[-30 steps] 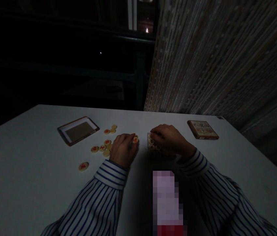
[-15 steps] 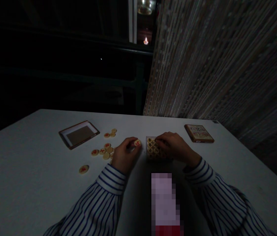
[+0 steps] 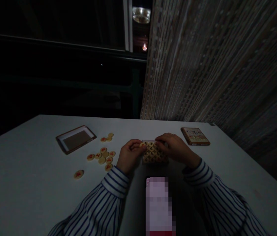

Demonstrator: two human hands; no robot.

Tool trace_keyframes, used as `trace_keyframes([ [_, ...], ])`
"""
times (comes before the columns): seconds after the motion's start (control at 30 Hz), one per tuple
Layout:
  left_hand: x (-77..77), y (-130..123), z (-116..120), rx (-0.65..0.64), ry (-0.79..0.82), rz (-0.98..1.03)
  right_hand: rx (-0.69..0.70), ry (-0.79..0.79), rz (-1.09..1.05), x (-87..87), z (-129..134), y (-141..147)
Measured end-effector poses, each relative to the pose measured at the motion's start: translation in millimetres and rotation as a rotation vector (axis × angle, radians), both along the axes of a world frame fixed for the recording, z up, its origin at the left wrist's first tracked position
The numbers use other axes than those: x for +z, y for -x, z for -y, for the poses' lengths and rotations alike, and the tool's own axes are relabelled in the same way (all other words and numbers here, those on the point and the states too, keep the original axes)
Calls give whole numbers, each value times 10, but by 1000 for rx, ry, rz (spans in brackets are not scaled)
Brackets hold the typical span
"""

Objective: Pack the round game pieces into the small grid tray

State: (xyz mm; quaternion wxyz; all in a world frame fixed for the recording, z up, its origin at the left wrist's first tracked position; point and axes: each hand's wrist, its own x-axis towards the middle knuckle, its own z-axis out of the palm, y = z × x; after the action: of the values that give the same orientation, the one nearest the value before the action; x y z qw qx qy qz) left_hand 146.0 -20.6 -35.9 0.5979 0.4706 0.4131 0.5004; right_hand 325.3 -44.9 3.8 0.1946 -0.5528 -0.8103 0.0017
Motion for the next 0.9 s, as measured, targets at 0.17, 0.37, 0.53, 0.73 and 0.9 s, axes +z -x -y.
trace_keyframes([
  [0.17,-89,-69,2,1,67,17,33,4,-4,-9,9,14],
  [0.37,-175,-71,46,16,185,76,176,50,-4,-129,-45,60],
  [0.53,-187,-55,51,25,184,30,274,67,-52,-220,-63,76],
  [0.73,-160,-39,70,-21,134,-54,299,71,-80,-210,-48,107],
  [0.9,-187,-35,83,-84,118,14,264,87,-60,-200,-53,106],
])
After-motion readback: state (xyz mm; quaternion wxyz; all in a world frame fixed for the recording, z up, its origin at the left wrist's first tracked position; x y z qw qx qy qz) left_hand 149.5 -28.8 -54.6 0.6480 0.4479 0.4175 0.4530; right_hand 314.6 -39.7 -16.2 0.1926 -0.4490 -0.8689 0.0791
